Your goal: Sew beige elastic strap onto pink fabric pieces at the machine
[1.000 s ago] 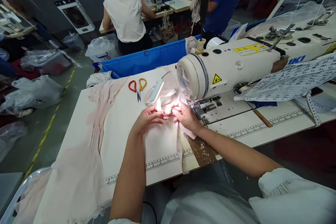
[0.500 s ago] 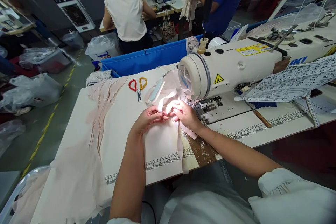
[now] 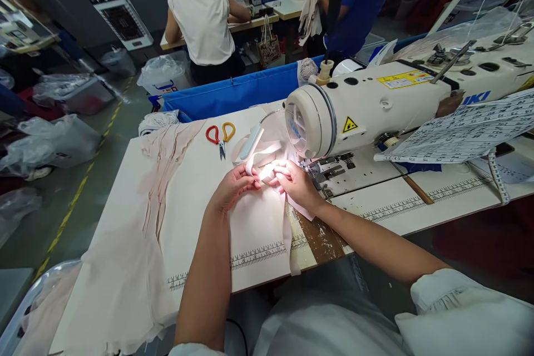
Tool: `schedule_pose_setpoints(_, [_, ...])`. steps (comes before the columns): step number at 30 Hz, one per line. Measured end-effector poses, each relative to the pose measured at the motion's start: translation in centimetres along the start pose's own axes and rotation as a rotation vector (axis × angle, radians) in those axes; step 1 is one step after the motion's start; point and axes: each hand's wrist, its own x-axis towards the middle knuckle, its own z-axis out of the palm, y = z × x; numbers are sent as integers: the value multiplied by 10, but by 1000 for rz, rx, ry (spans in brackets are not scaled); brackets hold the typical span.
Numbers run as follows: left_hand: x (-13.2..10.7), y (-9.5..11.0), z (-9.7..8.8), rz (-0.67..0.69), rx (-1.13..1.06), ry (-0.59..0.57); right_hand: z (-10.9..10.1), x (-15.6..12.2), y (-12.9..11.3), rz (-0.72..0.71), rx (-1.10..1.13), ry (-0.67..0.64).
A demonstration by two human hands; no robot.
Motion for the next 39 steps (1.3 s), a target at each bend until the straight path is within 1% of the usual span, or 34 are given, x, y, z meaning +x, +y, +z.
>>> schedule_pose_setpoints(3, [1, 0, 5, -51, 44, 7, 0, -5, -3, -85, -63, -21])
schedule_pose_setpoints(7, [4, -5, 13, -85, 133, -3, -1, -8, -5, -247, -260, -23])
schedule_pose_setpoints(11, [6, -8, 13, -104, 179, -11, -2, -5, 0, -334, -400, -2])
schedule_pose_setpoints(13, [5, -7, 9, -110, 231, -3, -2, -1, 4, -342, -429, 26])
schedule_pose_setpoints(15, [4, -4, 4, -120, 286, -19, -3, 3, 8, -351, -431, 50])
schedule_pose_setpoints(19, [0, 1, 0, -164, 353, -125, -6, 8, 11, -372, -384, 88])
schedule_pose_setpoints(22, [-2, 3, 1, -196, 360, -169, -8, 7, 8, -361, -338, 86])
schedule_pose_setpoints(29, [-1, 0, 2, -231, 344, -198, -8, 3, 0, -333, -268, 56])
schedule_pose_setpoints(34, [0, -1, 1, -200, 306, -209, -9, 4, -1, -322, -242, 43])
schedule_pose_setpoints(39, [1, -2, 3, -145, 259, -185, -10, 2, -4, -309, -232, 21])
